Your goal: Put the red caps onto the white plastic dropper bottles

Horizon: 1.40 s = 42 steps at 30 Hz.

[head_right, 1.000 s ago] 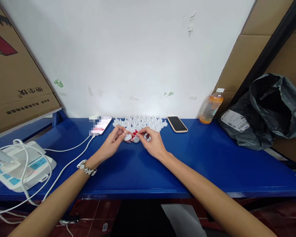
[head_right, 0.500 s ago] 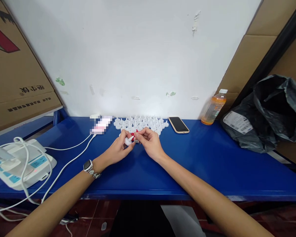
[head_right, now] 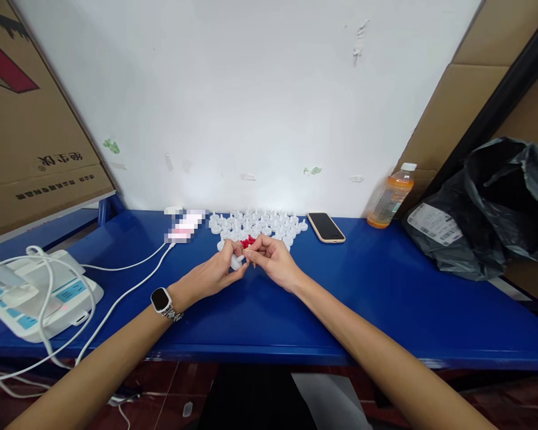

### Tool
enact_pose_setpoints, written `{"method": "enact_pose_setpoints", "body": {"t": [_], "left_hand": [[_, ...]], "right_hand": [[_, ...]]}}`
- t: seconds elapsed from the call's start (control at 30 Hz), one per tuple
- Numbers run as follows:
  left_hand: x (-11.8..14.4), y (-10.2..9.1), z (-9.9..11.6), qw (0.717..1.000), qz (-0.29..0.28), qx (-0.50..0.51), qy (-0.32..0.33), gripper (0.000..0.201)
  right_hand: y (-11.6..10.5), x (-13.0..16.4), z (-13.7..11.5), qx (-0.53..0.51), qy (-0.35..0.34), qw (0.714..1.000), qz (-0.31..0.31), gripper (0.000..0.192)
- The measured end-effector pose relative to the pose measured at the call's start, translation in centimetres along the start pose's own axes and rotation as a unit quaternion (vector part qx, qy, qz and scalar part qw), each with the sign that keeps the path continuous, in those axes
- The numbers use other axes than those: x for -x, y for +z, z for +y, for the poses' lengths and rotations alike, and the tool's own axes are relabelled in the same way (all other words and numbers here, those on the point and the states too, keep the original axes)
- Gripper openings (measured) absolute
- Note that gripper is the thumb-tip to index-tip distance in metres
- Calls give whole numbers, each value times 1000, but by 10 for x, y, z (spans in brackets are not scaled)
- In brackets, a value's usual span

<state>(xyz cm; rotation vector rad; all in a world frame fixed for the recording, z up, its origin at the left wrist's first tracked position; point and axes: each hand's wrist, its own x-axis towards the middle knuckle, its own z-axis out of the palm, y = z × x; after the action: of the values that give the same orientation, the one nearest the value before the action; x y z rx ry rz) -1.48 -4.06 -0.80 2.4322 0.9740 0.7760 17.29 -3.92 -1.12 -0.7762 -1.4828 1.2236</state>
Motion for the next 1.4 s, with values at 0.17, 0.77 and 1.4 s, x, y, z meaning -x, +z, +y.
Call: {"method": "enact_pose_setpoints", "body": {"t": [0.17,0.77,1.4], "left_hand": [[-5,-2,3,1000,11,5,10,26],[-10,-9,-67,972,157,-103,-142,21],[-9,-16,-67,983,122,-14,-135,20]], "right_hand": [[-4,-1,-1,35,-22,999,1,36],[-3,-9,3,388,-110,915,-22,13],[-7,-62,5,595,-26,802,-40,14]]}}
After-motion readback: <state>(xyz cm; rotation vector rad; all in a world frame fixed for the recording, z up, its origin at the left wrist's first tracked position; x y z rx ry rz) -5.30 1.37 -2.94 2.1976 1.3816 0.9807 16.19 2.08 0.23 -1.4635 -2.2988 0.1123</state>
